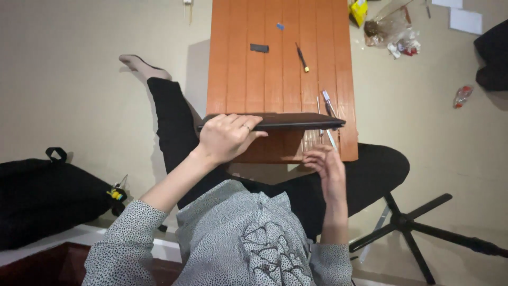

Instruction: Reinstalling internal components and reassembling a laptop using a screwdriver

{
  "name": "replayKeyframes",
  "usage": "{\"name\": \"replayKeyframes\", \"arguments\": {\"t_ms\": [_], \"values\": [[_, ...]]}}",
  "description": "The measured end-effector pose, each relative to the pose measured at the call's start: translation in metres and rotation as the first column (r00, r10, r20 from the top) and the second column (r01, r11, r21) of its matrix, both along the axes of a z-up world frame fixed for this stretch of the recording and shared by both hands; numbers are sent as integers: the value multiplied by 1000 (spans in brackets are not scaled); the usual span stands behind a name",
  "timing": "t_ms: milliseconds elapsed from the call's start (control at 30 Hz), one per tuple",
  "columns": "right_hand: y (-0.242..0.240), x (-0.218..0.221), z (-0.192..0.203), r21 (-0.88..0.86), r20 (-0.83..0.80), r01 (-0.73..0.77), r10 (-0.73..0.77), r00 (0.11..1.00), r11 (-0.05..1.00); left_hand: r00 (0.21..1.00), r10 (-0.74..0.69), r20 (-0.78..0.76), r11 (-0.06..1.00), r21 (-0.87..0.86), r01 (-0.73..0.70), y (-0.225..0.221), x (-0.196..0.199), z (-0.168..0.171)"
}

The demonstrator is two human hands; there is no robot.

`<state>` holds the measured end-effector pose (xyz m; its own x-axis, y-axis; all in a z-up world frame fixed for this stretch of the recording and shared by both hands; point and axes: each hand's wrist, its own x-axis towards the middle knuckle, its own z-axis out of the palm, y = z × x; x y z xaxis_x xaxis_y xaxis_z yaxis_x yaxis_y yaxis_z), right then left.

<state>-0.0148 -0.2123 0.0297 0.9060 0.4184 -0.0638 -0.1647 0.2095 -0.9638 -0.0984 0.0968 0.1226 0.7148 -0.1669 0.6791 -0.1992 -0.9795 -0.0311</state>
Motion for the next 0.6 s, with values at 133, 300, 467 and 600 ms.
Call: {"name": "replayKeyframes", "arguments": {"t_ms": [133,300,467,600], "values": [[13,-11,-21,-5,-81,-45,45,996,999,995,-6,-98,991,-131,-7,6,5,37],[32,-26,-62,-95,-307,-138,103,946,986,825,100,-557,894,-314,-320,16,22,62],[55,-49,-76,-62,-384,-241,200,901,969,691,105,-715,725,-420,-545,43,50,37],[68,-59,-88,-54,-379,-326,283,881,944,634,50,-772,556,-506,-660,59,53,3]]}}
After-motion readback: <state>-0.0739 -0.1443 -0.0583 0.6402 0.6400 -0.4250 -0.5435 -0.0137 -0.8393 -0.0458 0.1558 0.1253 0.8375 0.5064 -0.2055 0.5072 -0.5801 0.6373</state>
